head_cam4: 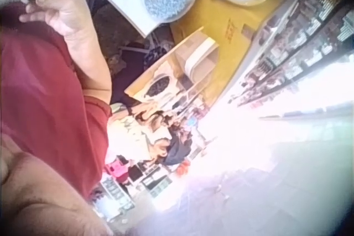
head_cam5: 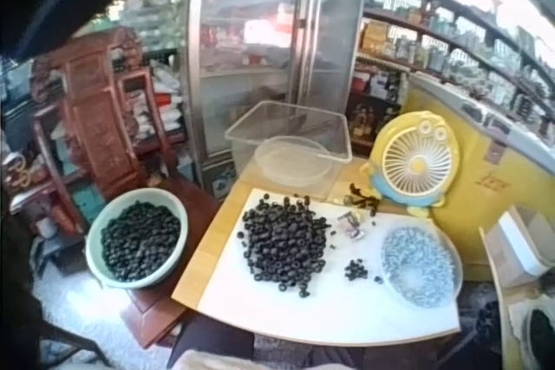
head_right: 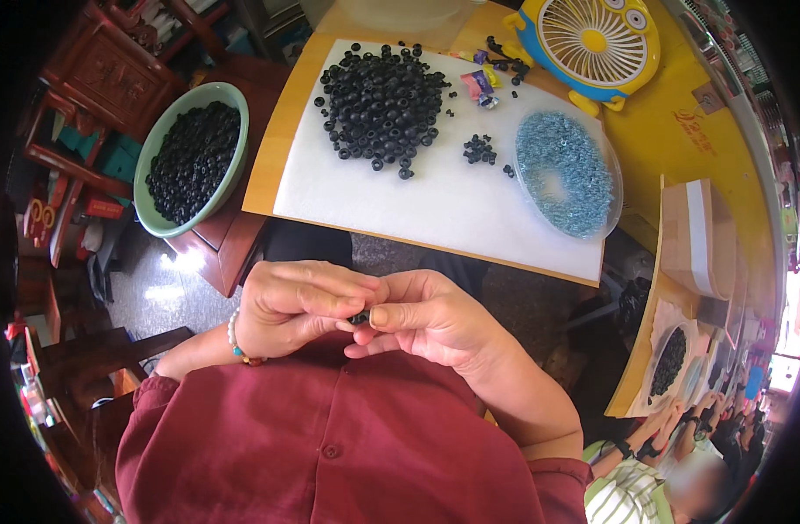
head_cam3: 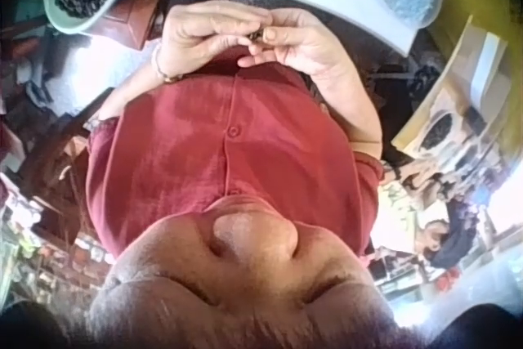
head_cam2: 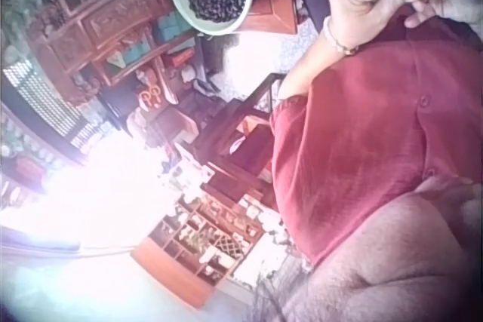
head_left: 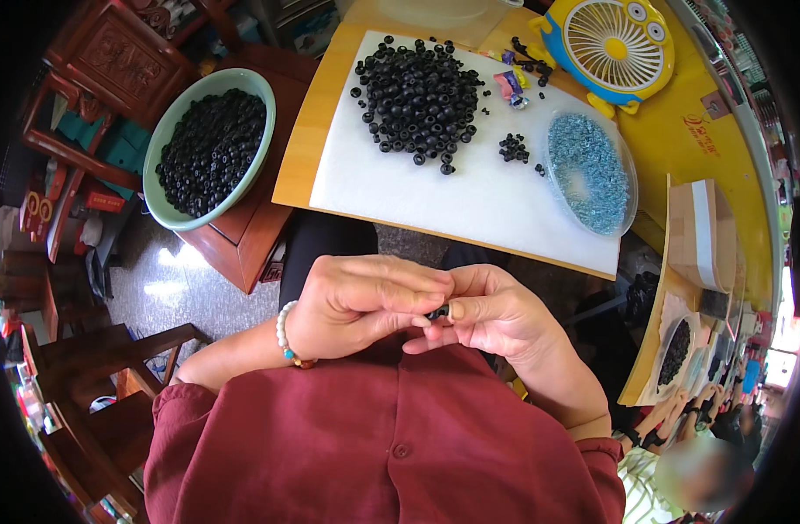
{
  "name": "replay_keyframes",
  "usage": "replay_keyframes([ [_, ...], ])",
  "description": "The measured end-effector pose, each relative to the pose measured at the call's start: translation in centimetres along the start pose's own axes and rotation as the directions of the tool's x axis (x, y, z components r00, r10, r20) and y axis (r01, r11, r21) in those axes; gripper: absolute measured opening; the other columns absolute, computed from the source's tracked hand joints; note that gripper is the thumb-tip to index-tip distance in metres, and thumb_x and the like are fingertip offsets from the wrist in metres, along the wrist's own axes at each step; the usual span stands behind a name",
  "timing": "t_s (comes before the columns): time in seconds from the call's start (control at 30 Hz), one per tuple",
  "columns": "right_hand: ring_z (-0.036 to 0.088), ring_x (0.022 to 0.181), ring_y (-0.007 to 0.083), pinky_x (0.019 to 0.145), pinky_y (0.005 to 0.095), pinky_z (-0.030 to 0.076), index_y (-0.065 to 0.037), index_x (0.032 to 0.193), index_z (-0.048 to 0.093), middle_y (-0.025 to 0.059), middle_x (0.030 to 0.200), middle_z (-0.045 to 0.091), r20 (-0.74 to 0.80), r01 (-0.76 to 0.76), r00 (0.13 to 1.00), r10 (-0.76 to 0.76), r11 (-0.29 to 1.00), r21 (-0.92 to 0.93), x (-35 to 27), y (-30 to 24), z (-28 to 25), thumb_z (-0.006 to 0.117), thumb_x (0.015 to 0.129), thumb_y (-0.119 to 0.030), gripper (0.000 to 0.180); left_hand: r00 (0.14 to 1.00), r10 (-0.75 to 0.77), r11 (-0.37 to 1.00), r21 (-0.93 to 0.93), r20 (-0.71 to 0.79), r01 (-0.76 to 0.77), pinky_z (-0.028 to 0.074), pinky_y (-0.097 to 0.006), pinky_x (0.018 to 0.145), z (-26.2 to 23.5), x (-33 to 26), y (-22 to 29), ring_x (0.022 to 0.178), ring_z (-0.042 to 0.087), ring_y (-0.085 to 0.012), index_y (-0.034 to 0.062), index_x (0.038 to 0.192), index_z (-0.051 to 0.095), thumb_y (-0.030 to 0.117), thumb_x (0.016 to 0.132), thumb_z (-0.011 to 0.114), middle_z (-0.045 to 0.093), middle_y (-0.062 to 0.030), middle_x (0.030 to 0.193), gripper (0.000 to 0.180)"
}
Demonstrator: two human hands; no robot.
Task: The person sits at a table, picks up black plastic beads and small pins from the trays and mat, and assembles them by inserting the pins into the beads by hand.
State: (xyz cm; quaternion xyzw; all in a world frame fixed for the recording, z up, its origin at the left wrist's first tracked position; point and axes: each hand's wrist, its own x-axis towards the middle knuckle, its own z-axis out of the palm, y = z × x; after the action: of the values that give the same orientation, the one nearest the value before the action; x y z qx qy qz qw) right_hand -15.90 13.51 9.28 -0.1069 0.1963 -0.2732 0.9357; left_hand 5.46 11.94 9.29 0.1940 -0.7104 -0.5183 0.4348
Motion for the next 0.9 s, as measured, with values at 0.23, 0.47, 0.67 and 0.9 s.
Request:
replay_keyframes([
  [0.23, 0.064, 0.085, 0.0206, 0.086, 0.0474, 0.051, 0.004, 0.104, 0.06, 0.0135, 0.099, 0.063, -0.081, -0.01, 0.997, 0.01, 1.0, 0.009, 0.0, 0.3, 0.2, 0.063, 0.085, -0.008, 0.023, 0.988, -0.154, 0.988, 0.006, -0.014, 0.154, 0.057, -0.028, 0.072, -0.5, 0.0, 1.0, 0.093, 0.065, -0.0228, 0.0007, 0.095, 0.069, -0.013, 0.075, 0.063, 0.064, -0.0174, 0.103, 0.025],
  [0.47, 0.059, 0.072, 0.0128, 0.068, 0.0241, 0.049, 0.0, 0.096, 0.06, 0.0079, 0.088, 0.062, -0.239, 0.319, 0.878, -0.414, 0.88, -0.353, 0.2, 0.6, 2.3, 0.065, 0.082, -0.002, 0.015, 0.967, -0.215, 0.977, -0.018, -0.137, 0.215, 0.054, -0.025, 0.071, -0.4, 0.3, 1.0, 0.083, 0.063, -0.0167, 0.0011, 0.092, 0.07, -0.012, 0.071, 0.068, 0.066, -0.0117, 0.094, 0.025],
  [0.67, 0.057, 0.069, 0.0116, 0.074, 0.0301, 0.052, -0.002, 0.093, 0.06, 0.0061, 0.082, 0.061, -0.16, 0.278, 0.937, -0.309, 0.942, -0.19, 0.0, 0.5, 1.8, 0.061, 0.086, -0.006, 0.008, 0.958, -0.226, 0.969, -0.137, -0.174, 0.204, 0.051, -0.023, 0.073, 0.0, 0.1, 0.4, 0.085, 0.063, -0.0139, 0.0025, 0.095, 0.07, -0.008, 0.074, 0.068, 0.067, -0.0094, 0.095, 0.023],
  [0.9, 0.054, 0.067, 0.0092, 0.087, 0.048, 0.05, -0.007, 0.089, 0.061, 0.0033, 0.079, 0.059, -0.123, 0.236, 0.966, -0.226, 0.969, 0.069, 0.3, 0.9, 1.9, 0.057, 0.09, -0.011, 0.006, 0.945, -0.236, 0.947, -0.271, -0.227, 0.172, 0.051, -0.024, 0.074, 0.6, 0.0, -0.3, 0.086, 0.064, -0.0148, 0.0004, 0.095, 0.069, -0.007, 0.074, 0.069, 0.068, -0.0115, 0.097, 0.022],
])
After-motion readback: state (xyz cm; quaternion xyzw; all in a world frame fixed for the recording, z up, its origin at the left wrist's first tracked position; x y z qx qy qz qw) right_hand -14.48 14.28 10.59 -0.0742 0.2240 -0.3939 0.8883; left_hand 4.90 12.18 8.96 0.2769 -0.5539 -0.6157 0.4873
